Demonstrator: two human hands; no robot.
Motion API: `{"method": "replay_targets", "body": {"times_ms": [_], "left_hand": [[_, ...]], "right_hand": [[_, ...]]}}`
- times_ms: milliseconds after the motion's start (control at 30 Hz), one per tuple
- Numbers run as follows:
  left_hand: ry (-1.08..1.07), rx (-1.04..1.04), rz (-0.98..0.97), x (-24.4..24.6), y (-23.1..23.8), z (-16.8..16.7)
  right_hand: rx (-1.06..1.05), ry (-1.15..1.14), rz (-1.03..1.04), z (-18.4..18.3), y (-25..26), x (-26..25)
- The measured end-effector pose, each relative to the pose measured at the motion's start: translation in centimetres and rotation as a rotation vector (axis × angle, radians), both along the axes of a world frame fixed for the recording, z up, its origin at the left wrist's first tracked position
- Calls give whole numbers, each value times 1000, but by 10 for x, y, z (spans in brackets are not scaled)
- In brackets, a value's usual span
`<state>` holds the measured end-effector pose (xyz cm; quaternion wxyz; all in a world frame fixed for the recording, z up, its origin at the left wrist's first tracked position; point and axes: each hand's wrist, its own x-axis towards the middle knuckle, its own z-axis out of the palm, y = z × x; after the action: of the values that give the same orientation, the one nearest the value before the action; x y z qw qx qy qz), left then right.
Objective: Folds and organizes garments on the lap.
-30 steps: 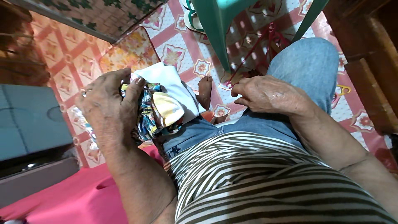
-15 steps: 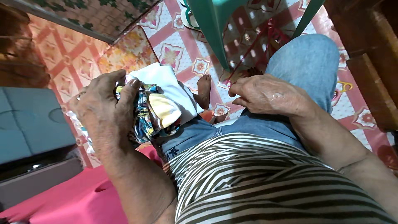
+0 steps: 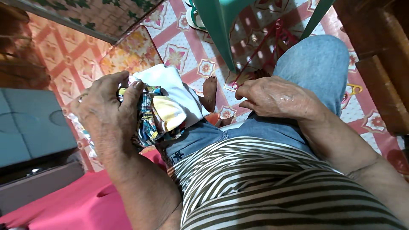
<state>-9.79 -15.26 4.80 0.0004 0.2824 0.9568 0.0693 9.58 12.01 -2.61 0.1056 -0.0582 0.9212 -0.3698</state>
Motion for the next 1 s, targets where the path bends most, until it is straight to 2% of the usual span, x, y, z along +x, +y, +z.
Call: {"method": "replay_targets", "body": {"times_ms": [1000], "left_hand": [[-5,12,-8,-4,-4,-2]], "right_hand": [[0,24,3,1,0,2]]}}
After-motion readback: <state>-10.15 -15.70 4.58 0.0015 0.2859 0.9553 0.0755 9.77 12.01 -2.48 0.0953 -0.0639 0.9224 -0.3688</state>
